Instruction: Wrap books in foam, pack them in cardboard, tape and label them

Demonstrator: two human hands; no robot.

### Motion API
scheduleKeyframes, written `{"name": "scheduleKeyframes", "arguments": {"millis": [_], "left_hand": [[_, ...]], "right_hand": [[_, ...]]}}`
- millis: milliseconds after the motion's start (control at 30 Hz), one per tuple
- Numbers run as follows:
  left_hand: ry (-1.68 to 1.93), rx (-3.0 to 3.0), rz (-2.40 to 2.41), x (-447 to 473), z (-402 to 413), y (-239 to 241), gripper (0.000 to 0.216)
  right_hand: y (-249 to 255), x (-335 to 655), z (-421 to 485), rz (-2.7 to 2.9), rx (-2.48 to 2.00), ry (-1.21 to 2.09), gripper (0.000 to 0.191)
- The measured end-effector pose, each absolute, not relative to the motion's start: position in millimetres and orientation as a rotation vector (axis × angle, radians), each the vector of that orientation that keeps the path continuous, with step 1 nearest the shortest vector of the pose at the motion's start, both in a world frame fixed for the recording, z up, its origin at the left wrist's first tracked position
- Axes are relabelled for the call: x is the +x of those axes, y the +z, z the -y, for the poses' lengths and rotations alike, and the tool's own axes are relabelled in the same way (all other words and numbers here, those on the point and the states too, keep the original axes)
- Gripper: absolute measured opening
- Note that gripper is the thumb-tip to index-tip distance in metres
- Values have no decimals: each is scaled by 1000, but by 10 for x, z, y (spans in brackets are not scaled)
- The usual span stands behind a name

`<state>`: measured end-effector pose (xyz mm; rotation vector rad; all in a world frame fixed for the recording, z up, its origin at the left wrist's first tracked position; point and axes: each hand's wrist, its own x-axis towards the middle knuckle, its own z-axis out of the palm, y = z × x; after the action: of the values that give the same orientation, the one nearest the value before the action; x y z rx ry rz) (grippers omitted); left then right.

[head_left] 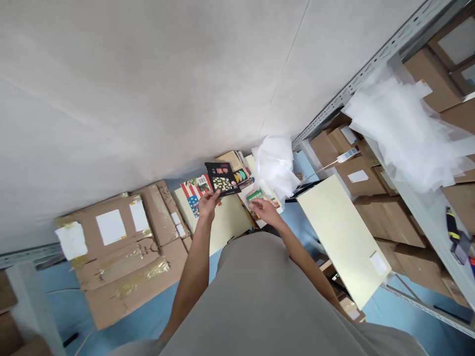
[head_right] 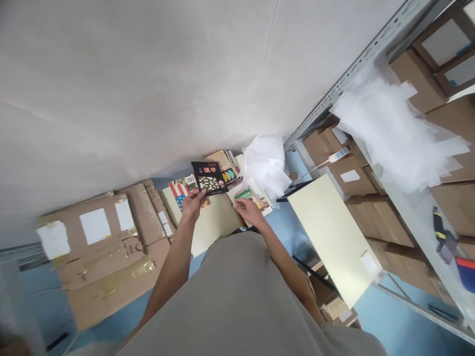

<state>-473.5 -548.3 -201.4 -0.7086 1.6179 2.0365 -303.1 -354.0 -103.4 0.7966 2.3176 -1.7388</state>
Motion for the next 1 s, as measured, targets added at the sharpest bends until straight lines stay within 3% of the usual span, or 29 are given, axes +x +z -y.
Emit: {"name": "scheduleKeyframes", "arguments": {"millis": [167,333,733,1000], "left_hand": [[2090,-570,-1361,-4146,5901,-1648,49],[1959,-383,-1281,-3713,5824,-1361,58],[1470,86,-1133,-3396,4392,-1162,57],[1305,300,-1054,-2569,3420,-941,57]], "right_hand": [[-1041,-3071,3579,-2281,886,-1857,45],[-952,-2958,3542,-2305,902,-2095,55],[-520,-1434,3059,-2359,1832,-2219,58],[-480,-324,2637,-2217,2224,-2347,54]]}}
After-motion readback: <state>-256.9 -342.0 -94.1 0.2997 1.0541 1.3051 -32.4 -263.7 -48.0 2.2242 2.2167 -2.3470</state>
